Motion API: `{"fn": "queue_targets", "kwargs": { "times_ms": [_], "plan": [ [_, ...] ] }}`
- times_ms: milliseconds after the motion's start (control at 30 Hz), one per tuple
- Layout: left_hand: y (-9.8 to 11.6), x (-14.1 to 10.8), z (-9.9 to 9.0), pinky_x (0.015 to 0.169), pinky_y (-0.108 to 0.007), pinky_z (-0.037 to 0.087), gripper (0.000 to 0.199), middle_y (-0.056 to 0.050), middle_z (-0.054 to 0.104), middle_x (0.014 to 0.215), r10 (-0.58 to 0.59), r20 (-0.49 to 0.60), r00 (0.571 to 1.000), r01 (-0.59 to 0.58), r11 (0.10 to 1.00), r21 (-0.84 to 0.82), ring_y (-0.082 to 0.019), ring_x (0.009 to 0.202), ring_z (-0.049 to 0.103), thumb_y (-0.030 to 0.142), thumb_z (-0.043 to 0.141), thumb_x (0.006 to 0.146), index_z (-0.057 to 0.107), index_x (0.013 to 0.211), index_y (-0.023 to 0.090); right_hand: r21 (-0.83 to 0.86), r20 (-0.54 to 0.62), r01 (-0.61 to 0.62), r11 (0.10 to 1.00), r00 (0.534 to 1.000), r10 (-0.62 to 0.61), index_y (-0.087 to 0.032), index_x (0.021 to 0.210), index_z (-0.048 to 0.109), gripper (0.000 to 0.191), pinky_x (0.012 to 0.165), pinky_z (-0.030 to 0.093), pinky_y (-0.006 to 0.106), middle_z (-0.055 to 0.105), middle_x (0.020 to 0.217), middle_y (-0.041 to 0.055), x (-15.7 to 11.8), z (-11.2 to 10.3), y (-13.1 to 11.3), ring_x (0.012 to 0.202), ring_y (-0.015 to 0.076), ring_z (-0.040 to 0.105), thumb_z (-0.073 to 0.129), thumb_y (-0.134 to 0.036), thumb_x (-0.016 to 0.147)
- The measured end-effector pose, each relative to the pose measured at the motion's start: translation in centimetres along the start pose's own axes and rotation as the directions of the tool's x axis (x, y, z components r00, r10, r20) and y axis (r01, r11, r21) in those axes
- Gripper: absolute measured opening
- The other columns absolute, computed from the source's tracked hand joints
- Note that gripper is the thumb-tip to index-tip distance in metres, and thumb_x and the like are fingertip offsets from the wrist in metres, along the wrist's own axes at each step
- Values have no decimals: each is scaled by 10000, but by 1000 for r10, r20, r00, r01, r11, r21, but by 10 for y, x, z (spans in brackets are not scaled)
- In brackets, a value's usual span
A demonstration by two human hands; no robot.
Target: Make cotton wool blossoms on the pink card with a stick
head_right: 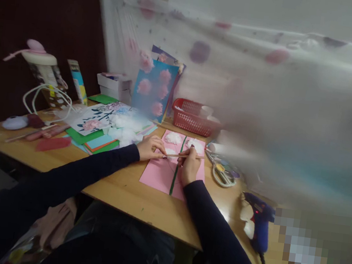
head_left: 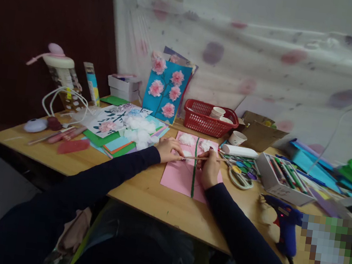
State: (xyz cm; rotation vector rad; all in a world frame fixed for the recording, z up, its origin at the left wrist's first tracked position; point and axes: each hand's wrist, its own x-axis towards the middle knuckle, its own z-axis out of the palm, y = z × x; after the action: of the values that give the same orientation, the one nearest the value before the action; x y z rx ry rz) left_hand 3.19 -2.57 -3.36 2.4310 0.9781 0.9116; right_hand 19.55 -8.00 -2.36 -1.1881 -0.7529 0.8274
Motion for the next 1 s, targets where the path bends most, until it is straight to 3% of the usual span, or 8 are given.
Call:
{"fn": "queue_targets", "kwargs": {
  "times_ms": [133, 300, 600, 867, 1000],
  "plan": [
    [6, 0, -1, 973, -465, 223, 62, -20, 723, 862, -20, -43, 999, 22, 999, 37, -236, 1008, 531, 277, 693, 704, 734, 737, 246, -11, 57, -11, 1000, 998, 11, -157, 481, 559, 416, 304, 244, 200, 456, 324, -10, 1, -3, 3, 272, 79, 381, 423, -385, 801],
    [17, -2, -5, 957, -473, 215, 100, -12, 716, 855, -20, -86, 996, 24, 998, 54, -229, 995, 541, 201, 663, 712, 736, 763, 246, 35, 123, 10, 999, 992, -14, -132, 501, 611, 365, 330, 264, 204, 472, 341, -2, 2, -6, 3, 312, 77, 405, 492, -366, 754],
    [17, 0, -9, 875, -383, 358, 90, -34, 699, 756, -26, -156, 987, 25, 1000, -11, -215, 896, 572, 231, 649, 690, 737, 669, 233, 198, 165, -24, 980, 986, -9, -159, 582, 572, 233, 350, 328, 209, 557, 417, -3, 4, -6, 4, 345, 86, 431, 534, -329, 738],
    [11, 1, -10, 864, -362, 396, 102, -11, 707, 749, -85, -194, 977, 73, 995, -67, -187, 858, 595, 195, 653, 668, 741, 689, 241, 202, 42, -77, 976, 997, 70, -172, 579, 531, 227, 323, 310, 198, 587, 459, -4, 3, -4, -1, 325, 71, 422, 517, -317, 754],
    [0, 4, -17, 840, -333, 430, 87, -26, 707, 732, -95, -251, 963, 47, 980, -192, -167, 794, 613, 197, 667, 667, 741, 711, 206, 251, 11, -123, 960, 992, 124, -168, 554, 527, 284, 320, 305, 189, 531, 392, -17, 7, -10, -7, 296, 62, 398, 492, -322, 790]
  ]
}}
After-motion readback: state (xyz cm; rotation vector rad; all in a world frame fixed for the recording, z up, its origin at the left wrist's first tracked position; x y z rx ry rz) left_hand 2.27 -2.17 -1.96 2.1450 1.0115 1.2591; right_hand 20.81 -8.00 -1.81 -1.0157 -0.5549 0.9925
